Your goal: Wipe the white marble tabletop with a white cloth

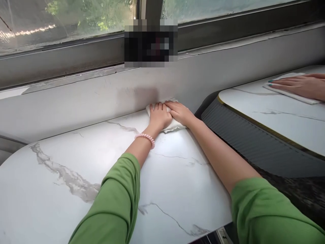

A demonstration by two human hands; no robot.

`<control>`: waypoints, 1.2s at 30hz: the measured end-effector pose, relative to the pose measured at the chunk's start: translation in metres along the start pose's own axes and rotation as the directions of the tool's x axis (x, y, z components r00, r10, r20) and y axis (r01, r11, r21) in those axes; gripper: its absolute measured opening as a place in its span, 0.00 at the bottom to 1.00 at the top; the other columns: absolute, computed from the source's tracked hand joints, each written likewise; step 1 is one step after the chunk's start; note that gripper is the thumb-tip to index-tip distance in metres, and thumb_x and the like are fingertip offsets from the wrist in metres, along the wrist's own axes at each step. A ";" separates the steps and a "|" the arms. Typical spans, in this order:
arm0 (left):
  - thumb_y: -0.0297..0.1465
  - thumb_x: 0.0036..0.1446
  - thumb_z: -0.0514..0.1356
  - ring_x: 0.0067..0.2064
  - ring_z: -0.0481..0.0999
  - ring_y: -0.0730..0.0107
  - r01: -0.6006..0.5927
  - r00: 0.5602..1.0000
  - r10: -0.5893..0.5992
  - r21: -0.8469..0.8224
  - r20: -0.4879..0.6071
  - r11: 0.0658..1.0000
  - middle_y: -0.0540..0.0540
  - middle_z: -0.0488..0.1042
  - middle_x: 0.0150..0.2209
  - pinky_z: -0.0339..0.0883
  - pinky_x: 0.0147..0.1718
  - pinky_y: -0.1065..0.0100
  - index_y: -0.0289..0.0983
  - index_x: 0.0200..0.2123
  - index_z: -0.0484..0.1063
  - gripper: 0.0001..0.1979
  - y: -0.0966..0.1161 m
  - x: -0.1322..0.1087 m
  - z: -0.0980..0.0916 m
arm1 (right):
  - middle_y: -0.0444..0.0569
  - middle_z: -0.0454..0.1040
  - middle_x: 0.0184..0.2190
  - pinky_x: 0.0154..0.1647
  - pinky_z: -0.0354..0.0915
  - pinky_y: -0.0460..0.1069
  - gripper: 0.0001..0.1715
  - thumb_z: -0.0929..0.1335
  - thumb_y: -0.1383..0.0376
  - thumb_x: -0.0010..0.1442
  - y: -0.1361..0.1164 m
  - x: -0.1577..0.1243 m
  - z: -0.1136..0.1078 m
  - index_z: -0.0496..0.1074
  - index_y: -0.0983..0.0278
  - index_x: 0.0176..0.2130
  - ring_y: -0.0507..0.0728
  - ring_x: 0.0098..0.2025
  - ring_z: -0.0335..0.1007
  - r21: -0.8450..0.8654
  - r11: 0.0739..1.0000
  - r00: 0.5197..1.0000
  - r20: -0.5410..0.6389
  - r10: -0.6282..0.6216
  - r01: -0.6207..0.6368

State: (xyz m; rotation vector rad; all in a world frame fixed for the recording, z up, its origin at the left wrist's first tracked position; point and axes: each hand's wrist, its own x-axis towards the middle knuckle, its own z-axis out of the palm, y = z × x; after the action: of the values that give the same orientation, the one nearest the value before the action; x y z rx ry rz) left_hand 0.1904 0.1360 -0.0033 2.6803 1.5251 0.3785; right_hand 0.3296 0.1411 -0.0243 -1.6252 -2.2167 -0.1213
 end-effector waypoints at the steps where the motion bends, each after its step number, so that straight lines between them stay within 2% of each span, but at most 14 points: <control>1: 0.30 0.63 0.41 0.66 0.51 0.60 0.007 1.000 -0.007 0.003 -0.008 1.000 0.38 0.57 0.64 0.37 0.65 0.52 0.26 0.62 0.55 0.27 -0.001 0.001 0.000 | 0.55 0.65 0.60 0.62 0.56 0.59 0.32 0.55 0.68 0.57 0.001 0.002 0.001 0.64 0.70 0.59 0.61 0.62 0.58 0.002 1.000 1.000 0.000 -0.004 0.004; 6: 0.31 0.64 0.41 0.66 0.51 0.60 -0.017 1.000 0.018 0.040 -0.024 0.999 0.37 0.56 0.65 0.36 0.65 0.52 0.26 0.63 0.55 0.27 0.005 -0.008 0.000 | 0.53 0.62 0.62 0.64 0.53 0.61 0.32 0.54 0.67 0.59 0.002 -0.011 -0.003 0.61 0.68 0.61 0.61 0.64 0.55 0.029 1.000 1.000 0.016 -0.006 0.005; 10: 0.32 0.64 0.41 0.67 0.49 0.58 -0.057 0.998 0.057 0.054 0.012 0.997 0.34 0.53 0.66 0.37 0.65 0.50 0.24 0.63 0.52 0.27 0.022 -0.033 -0.003 | 0.54 0.60 0.63 0.64 0.52 0.62 0.32 0.54 0.66 0.60 -0.005 -0.045 -0.015 0.60 0.68 0.62 0.61 0.65 0.53 0.022 1.000 0.998 0.056 0.013 -0.014; 14: 0.33 0.65 0.41 0.67 0.50 0.55 -0.133 0.991 0.132 0.053 0.008 0.990 0.33 0.53 0.65 0.38 0.64 0.47 0.23 0.63 0.53 0.28 0.051 -0.073 -0.006 | 0.57 0.58 0.64 0.65 0.50 0.61 0.32 0.52 0.65 0.62 -0.018 -0.101 -0.035 0.58 0.72 0.62 0.60 0.66 0.51 -0.012 0.999 0.997 0.073 0.036 -0.035; 19: 0.34 0.64 0.41 0.66 0.50 0.51 -0.234 0.972 0.234 0.056 0.012 0.971 0.32 0.53 0.65 0.39 0.63 0.44 0.21 0.63 0.53 0.29 0.086 -0.137 -0.017 | 0.53 0.57 0.65 0.65 0.50 0.61 0.32 0.52 0.63 0.65 -0.044 -0.182 -0.061 0.52 0.66 0.66 0.59 0.66 0.51 -0.033 0.999 0.999 0.043 0.016 -0.014; 24: 0.35 0.64 0.41 0.66 0.50 0.48 -0.303 0.953 0.302 0.057 0.029 0.951 0.31 0.54 0.65 0.42 0.63 0.44 0.21 0.63 0.53 0.29 0.099 -0.195 -0.031 | 0.52 0.54 0.66 0.65 0.52 0.60 0.32 0.52 0.65 0.66 -0.084 -0.239 -0.076 0.45 0.62 0.68 0.59 0.66 0.50 -0.051 0.999 1.000 -0.008 -0.018 0.018; 29: 0.35 0.65 0.40 0.67 0.49 0.49 -0.311 0.950 0.309 0.055 0.032 0.949 0.32 0.53 0.65 0.42 0.63 0.45 0.21 0.63 0.52 0.29 0.095 -0.219 -0.036 | 0.55 0.57 0.65 0.64 0.53 0.62 0.32 0.52 0.66 0.66 -0.109 -0.250 -0.078 0.45 0.63 0.68 0.60 0.65 0.52 -0.070 0.997 0.999 -0.032 -0.018 0.015; 36: 0.35 0.65 0.40 0.67 0.49 0.52 -0.311 0.950 0.309 0.043 0.046 0.950 0.33 0.53 0.65 0.42 0.64 0.47 0.21 0.63 0.52 0.29 0.082 -0.215 -0.037 | 0.56 0.63 0.61 0.63 0.56 0.61 0.31 0.52 0.67 0.63 -0.117 -0.234 -0.072 0.54 0.66 0.64 0.60 0.64 0.54 -0.077 0.996 0.999 -0.033 0.032 -0.035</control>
State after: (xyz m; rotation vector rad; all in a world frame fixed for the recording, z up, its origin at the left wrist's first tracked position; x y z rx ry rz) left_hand 0.1456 -0.0929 0.0034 2.9521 1.1152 0.2986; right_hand 0.2983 -0.1288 -0.0234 -1.6881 -2.1847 -0.2252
